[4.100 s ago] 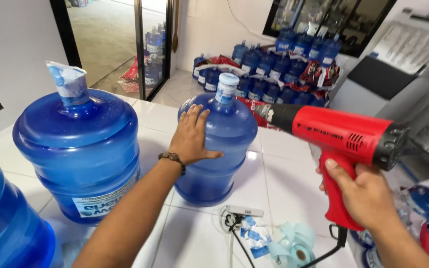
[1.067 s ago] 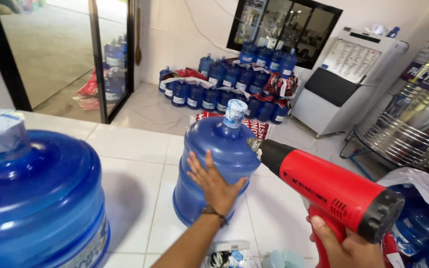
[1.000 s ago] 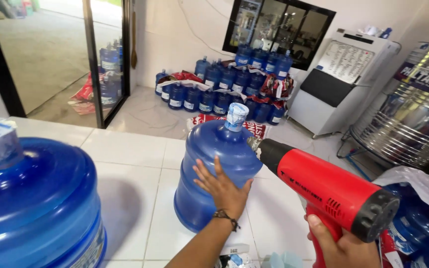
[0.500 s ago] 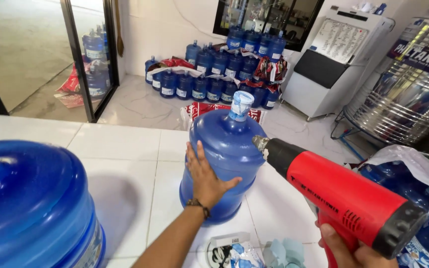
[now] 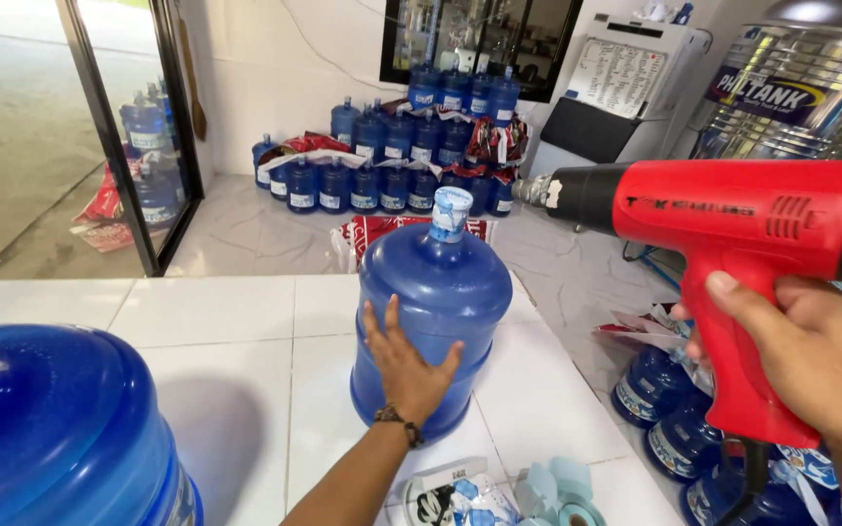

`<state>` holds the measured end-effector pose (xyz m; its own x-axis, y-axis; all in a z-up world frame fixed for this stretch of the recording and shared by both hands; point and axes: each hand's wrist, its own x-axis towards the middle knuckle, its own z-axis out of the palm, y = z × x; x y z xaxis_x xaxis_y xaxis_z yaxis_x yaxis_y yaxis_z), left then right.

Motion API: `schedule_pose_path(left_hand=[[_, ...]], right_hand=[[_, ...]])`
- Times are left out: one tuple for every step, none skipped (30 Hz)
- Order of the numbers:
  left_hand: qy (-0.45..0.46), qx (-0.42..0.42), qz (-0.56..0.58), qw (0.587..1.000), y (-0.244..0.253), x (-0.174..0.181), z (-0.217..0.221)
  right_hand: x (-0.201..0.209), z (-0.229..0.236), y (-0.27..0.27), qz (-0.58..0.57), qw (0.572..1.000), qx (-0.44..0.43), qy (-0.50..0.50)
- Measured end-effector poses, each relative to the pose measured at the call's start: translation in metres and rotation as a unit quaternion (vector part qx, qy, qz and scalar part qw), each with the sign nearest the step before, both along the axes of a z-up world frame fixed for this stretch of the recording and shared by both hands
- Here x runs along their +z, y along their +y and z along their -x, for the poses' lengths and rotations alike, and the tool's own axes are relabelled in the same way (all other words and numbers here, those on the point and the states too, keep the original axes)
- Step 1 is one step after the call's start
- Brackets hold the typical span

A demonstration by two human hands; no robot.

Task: The person uses a red heat gun to apply hot air to the neck and cap area of large blue water jugs. They rotate the jugs with their left hand to ensure even heating around the circumference. The task is performed on a white tiled counter with multiple water jugs visible in the background.

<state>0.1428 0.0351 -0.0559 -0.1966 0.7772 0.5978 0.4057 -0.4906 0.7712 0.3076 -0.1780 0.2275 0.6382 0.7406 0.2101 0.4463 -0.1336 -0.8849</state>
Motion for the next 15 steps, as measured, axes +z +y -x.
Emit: schedule_pose_path(left_hand=[[0.0, -0.002, -0.003, 1.0, 0.008, 0.01, 0.007], [-0.018, 0.03, -0.084, 0.996, 0.014, 0.018, 0.014], [-0.036, 0.061, -0.164, 0.984, 0.02, 0.026, 0.02], [-0.035, 0.059, -0.163, 0.984, 0.027, 0.048, 0.027], [-0.037, 0.057, -0.177, 0.982, 0.034, 0.069, 0.034], [-0.04, 0.055, -0.191, 0.979, 0.043, 0.091, 0.04], [-0.04, 0.053, -0.19, 0.979, 0.054, 0.112, 0.043], [-0.033, 0.048, -0.19, 0.98, 0.065, 0.135, 0.046], [-0.026, 0.043, -0.19, 0.981, 0.075, 0.157, 0.049], [-0.026, 0.041, -0.192, 0.98, 0.084, 0.175, 0.048], [-0.006, 0.003, -0.127, 0.992, 0.092, 0.194, 0.048], [0.013, -0.036, -0.061, 0.997, 0.101, 0.212, 0.047], [0.013, -0.038, -0.062, 0.997, 0.107, 0.225, 0.039], [0.061, -0.07, -0.011, 0.996, 0.112, 0.239, 0.03], [0.11, -0.1, 0.039, 0.988, 0.118, 0.253, 0.021]], right_hand=[[0.004, 0.001, 0.0, -0.003, 1.0, -0.002, 0.0], [0.008, 0.002, -0.001, 0.015, 1.0, -0.006, -0.006], [0.011, 0.003, -0.001, 0.034, 0.999, -0.009, -0.011], [0.011, 0.0, -0.002, 0.034, 0.999, -0.011, -0.011], [0.011, -0.003, -0.004, 0.03, 0.999, -0.008, -0.018], [0.012, -0.006, -0.004, 0.027, 0.999, -0.005, -0.025], [0.013, -0.007, -0.003, 0.027, 0.999, -0.007, -0.025], [0.014, -0.009, -0.003, 0.023, 0.999, -0.001, -0.023], [0.016, -0.01, -0.002, 0.018, 1.0, 0.004, -0.021], [0.015, -0.009, -0.005, 0.016, 1.0, 0.002, -0.021], [0.015, -0.007, -0.007, 0.01, 1.0, -0.008, -0.028], [0.015, -0.005, -0.01, 0.005, 0.999, -0.019, -0.036], [0.01, -0.003, -0.019, 0.005, 0.999, -0.021, -0.036], [0.005, -0.001, -0.029, 0.013, 0.999, -0.049, -0.012], [-0.001, 0.002, -0.04, 0.02, 0.997, -0.076, 0.012]])
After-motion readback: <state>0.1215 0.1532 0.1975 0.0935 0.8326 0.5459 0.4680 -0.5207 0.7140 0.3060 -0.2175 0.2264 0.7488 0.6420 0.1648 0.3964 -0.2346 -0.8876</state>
